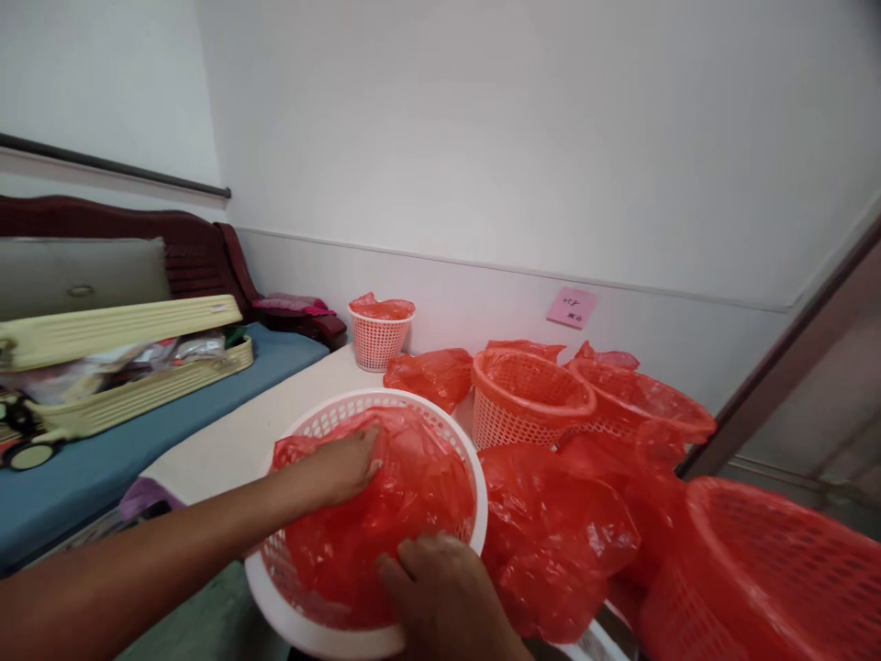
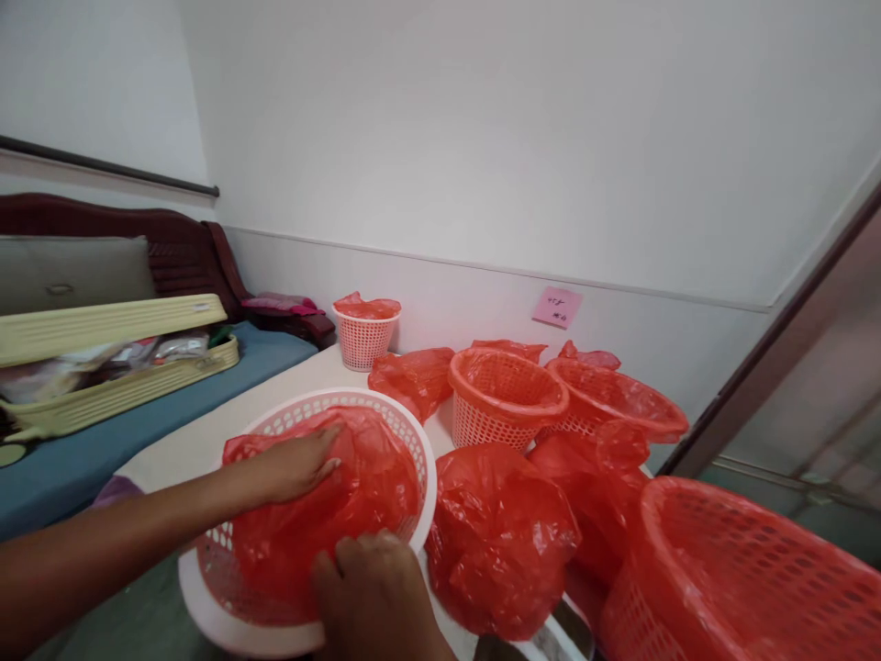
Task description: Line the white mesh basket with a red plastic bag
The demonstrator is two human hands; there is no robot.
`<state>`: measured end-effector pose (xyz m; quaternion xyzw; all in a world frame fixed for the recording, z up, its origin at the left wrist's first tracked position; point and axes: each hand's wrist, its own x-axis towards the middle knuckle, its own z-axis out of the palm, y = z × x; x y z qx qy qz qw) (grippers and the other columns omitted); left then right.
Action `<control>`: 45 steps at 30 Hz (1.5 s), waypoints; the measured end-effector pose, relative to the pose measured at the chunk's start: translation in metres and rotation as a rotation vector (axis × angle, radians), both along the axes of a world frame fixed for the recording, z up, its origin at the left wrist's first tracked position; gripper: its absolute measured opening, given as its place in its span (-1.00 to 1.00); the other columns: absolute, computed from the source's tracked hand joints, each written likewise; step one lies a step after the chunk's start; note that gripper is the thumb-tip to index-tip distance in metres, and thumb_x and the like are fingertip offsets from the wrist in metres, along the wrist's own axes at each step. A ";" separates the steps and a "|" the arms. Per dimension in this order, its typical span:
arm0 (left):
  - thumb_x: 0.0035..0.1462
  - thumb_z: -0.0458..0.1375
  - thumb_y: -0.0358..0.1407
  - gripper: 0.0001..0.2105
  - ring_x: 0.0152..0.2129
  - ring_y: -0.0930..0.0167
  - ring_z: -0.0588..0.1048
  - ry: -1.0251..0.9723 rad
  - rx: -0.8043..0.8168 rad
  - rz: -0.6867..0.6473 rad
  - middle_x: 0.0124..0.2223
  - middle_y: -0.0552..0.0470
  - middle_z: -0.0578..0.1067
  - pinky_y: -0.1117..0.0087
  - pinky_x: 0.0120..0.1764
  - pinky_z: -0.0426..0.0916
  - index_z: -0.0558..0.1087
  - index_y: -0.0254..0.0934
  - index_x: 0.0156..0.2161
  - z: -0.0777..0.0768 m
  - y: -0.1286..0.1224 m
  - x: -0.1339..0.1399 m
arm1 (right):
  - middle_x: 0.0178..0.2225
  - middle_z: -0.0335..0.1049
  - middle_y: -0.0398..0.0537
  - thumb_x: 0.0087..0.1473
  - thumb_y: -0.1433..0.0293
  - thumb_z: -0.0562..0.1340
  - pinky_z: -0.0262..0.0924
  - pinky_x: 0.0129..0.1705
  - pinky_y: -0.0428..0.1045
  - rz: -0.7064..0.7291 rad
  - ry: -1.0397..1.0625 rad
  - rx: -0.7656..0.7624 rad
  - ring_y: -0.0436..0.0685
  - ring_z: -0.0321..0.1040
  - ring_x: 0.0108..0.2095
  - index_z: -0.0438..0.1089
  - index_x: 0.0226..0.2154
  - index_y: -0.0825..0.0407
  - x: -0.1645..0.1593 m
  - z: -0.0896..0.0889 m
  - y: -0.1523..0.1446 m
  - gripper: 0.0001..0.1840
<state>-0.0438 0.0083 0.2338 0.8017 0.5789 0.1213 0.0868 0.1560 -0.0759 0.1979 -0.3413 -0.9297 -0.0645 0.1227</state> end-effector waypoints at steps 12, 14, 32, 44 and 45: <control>0.23 -0.14 -0.24 -0.40 0.03 0.11 0.44 0.054 0.085 0.146 0.28 -0.40 0.23 0.20 -0.02 0.34 -0.03 -0.47 0.32 0.001 -0.032 -0.019 | -0.35 0.48 -0.07 -0.11 0.25 0.26 0.24 -0.32 0.08 -0.062 -0.119 -0.166 0.23 0.42 -0.36 0.36 -0.30 -0.02 0.000 0.006 -0.012 -0.74; 0.23 -0.13 -0.24 -0.41 0.08 0.11 0.40 0.047 0.091 0.135 0.29 -0.37 0.21 0.19 0.02 0.33 -0.02 -0.45 0.32 0.004 -0.046 -0.024 | -0.34 0.48 -0.08 -0.12 0.27 0.26 0.25 -0.27 0.09 -0.076 -0.099 -0.180 0.23 0.42 -0.34 0.34 -0.31 -0.02 0.002 0.009 -0.014 -0.76; 0.25 -0.12 -0.16 -0.52 -0.10 0.14 0.53 -0.049 0.153 0.165 -0.01 -0.11 0.55 0.13 -0.11 0.40 0.12 -0.26 0.23 -0.005 -0.084 -0.041 | -0.39 0.44 -0.16 -0.12 0.39 0.24 0.08 -0.33 0.03 -0.041 -0.016 -0.114 0.13 0.34 -0.38 0.30 -0.41 -0.02 -0.001 0.015 -0.021 -0.87; 0.22 -0.09 -0.18 -0.37 0.09 0.04 0.38 0.064 0.242 0.246 0.27 -0.40 0.22 0.07 0.00 0.35 -0.12 -0.42 0.31 -0.015 -0.080 -0.038 | -0.37 0.41 -0.15 -0.01 0.36 0.25 0.01 -0.37 0.02 0.009 -0.029 0.025 0.07 0.25 -0.40 0.30 -0.42 0.00 0.003 0.011 -0.024 -0.90; 0.22 -0.09 -0.17 -0.37 0.08 0.07 0.40 0.049 0.243 0.238 0.25 -0.37 0.25 0.09 0.00 0.34 -0.14 -0.38 0.32 -0.015 -0.081 -0.039 | -0.37 0.41 -0.14 -0.01 0.35 0.25 0.02 -0.35 0.02 0.018 -0.038 0.024 0.07 0.25 -0.39 0.30 -0.41 0.01 0.003 0.011 -0.024 -0.90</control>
